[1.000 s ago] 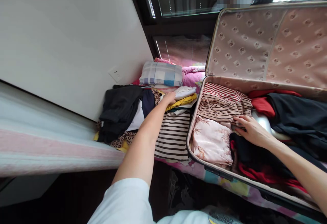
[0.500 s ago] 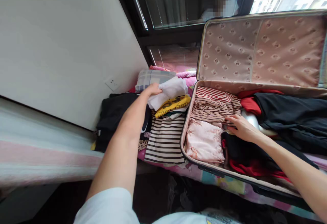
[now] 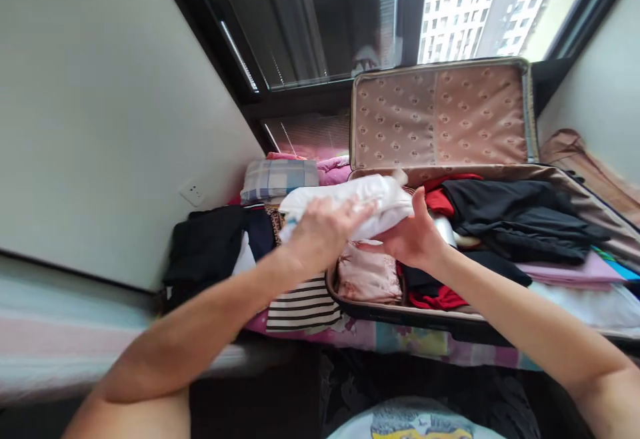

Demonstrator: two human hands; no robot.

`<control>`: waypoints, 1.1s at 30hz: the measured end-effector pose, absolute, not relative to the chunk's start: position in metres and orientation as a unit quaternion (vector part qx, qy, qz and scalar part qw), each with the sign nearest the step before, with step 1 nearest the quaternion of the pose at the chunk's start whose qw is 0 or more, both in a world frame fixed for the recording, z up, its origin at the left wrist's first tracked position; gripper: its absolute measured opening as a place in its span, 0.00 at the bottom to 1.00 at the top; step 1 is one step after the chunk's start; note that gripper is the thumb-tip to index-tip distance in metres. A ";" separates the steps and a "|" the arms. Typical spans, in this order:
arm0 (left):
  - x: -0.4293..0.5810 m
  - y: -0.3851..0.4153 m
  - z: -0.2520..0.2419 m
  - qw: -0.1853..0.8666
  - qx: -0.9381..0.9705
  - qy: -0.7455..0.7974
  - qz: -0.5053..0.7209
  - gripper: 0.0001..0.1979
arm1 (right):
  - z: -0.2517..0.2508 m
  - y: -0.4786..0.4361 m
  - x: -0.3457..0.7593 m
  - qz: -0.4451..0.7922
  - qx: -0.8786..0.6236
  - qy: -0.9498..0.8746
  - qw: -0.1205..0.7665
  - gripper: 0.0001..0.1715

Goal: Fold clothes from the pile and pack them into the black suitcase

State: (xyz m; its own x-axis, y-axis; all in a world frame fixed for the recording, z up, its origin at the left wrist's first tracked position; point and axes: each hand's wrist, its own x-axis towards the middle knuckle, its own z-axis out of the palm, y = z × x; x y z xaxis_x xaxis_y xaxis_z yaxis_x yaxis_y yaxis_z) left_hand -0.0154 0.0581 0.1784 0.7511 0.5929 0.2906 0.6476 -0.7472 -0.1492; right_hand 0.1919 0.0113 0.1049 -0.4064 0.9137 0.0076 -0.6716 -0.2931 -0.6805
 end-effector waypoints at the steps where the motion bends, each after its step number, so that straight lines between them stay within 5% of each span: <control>1: -0.007 0.042 0.165 0.146 -0.930 -0.324 -0.095 0.29 | 0.102 0.012 0.191 0.777 -0.184 -0.282 0.532 0.42; 4: 0.002 0.007 0.126 0.133 -0.934 -0.317 -0.093 0.30 | 0.079 0.008 0.193 0.768 -0.195 -0.202 0.576 0.24; 7: -0.007 0.005 0.113 -0.015 -0.947 -0.278 -0.158 0.30 | 0.060 -0.001 0.193 0.755 -0.219 -0.166 0.595 0.17; 10: -0.021 0.032 0.129 -0.223 -0.879 -0.273 -0.321 0.28 | 0.062 -0.005 0.192 0.742 -0.204 -0.164 0.617 0.18; 13: -0.028 0.067 0.145 -0.330 -0.757 -0.354 -0.438 0.39 | 0.073 -0.005 0.191 0.748 -0.182 -0.173 0.614 0.20; 17: -0.026 0.079 0.133 -0.504 -0.678 -0.431 -0.317 0.49 | 0.074 -0.009 0.189 0.772 -0.196 -0.203 0.569 0.27; 24: -0.037 0.040 0.090 -0.341 -0.697 -0.560 -0.291 0.43 | 0.061 -0.029 0.180 0.753 -0.229 -0.216 0.578 0.33; 33: -0.047 -0.001 0.075 -0.509 -0.472 -0.581 -0.425 0.33 | 0.068 -0.031 0.181 0.755 -0.239 -0.222 0.568 0.35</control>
State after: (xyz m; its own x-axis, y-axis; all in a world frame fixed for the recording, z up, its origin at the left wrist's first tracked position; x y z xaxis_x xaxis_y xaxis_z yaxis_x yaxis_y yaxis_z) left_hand -0.0473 -0.0007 0.0754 -0.0358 0.9811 -0.1900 0.1163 0.1929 0.9743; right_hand 0.1813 -0.0308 0.0676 -0.2392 0.9648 -0.1090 -0.7522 -0.2551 -0.6075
